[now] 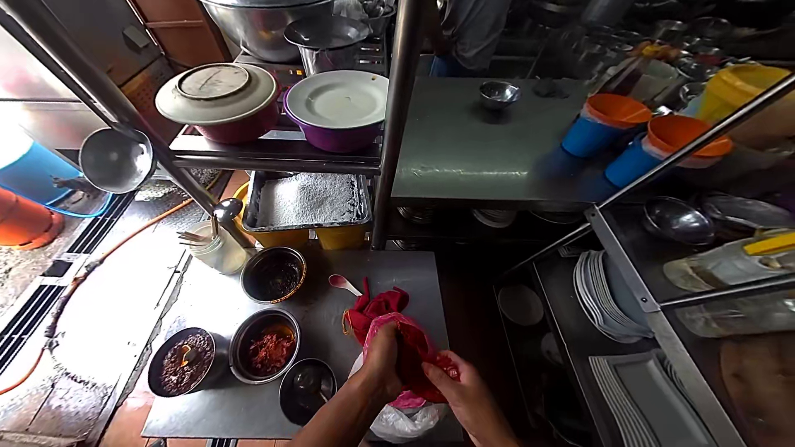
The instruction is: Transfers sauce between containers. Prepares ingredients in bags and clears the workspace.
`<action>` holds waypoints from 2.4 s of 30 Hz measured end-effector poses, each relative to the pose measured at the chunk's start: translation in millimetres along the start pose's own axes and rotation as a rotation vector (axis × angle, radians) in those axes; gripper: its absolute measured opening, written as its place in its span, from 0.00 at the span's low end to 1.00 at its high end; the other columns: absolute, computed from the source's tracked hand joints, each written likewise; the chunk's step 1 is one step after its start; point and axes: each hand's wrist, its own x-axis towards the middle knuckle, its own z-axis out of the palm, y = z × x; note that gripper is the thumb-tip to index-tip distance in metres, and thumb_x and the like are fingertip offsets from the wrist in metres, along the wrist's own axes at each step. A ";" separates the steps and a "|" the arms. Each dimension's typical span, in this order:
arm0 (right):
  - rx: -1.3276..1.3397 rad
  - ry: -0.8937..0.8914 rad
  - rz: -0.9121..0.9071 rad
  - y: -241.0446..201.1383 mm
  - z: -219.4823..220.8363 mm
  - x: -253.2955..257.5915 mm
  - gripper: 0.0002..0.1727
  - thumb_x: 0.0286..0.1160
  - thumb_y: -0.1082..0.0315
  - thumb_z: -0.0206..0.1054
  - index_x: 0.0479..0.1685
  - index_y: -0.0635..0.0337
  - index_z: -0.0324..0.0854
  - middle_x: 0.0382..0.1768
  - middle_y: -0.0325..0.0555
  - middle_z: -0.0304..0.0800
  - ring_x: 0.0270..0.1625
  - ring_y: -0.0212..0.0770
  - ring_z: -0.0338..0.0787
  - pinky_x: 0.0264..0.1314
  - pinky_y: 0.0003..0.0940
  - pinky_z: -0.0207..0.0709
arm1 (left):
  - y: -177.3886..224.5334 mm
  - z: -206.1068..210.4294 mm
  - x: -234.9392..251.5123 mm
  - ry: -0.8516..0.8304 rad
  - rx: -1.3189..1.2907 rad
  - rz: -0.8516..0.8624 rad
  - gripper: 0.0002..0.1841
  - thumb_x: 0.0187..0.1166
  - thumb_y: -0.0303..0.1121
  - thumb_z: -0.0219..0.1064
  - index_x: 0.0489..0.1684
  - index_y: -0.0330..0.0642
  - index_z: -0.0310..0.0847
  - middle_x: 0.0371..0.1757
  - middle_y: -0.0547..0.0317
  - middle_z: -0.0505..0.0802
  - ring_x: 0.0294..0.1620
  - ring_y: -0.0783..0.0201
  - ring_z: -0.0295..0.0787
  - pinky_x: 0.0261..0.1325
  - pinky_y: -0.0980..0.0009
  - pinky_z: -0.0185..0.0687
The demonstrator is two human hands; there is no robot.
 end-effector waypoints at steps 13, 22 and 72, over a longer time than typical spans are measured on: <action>1.085 0.349 0.313 -8.3 9.0 28.7 0.18 0.93 0.55 0.47 0.47 0.56 0.78 0.34 0.46 0.91 0.39 0.40 0.94 0.41 0.43 0.91 | -25.4 -51.3 -10.9 -0.091 -0.375 0.060 0.20 0.90 0.38 0.43 0.51 0.34 0.81 0.45 0.42 0.94 0.50 0.51 0.94 0.56 0.51 0.89; 0.728 -0.059 0.111 14.0 0.3 34.9 0.25 0.77 0.55 0.71 0.60 0.67 0.77 0.47 0.57 0.93 0.51 0.47 0.96 0.56 0.48 0.92 | 32.2 -61.3 -12.9 0.008 1.276 0.379 0.54 0.61 0.58 0.81 0.88 0.42 0.56 0.64 0.48 0.86 0.55 0.56 0.89 0.61 0.55 0.87; -1.590 -0.446 0.069 -42.1 8.4 80.7 0.21 0.78 0.69 0.65 0.69 0.46 0.87 0.97 0.52 0.41 0.96 0.68 0.32 0.89 0.79 0.35 | 1.1 -43.7 -12.8 -0.023 1.556 1.229 0.12 0.79 0.37 0.65 0.52 0.45 0.90 0.56 0.52 0.92 0.62 0.52 0.87 0.65 0.53 0.83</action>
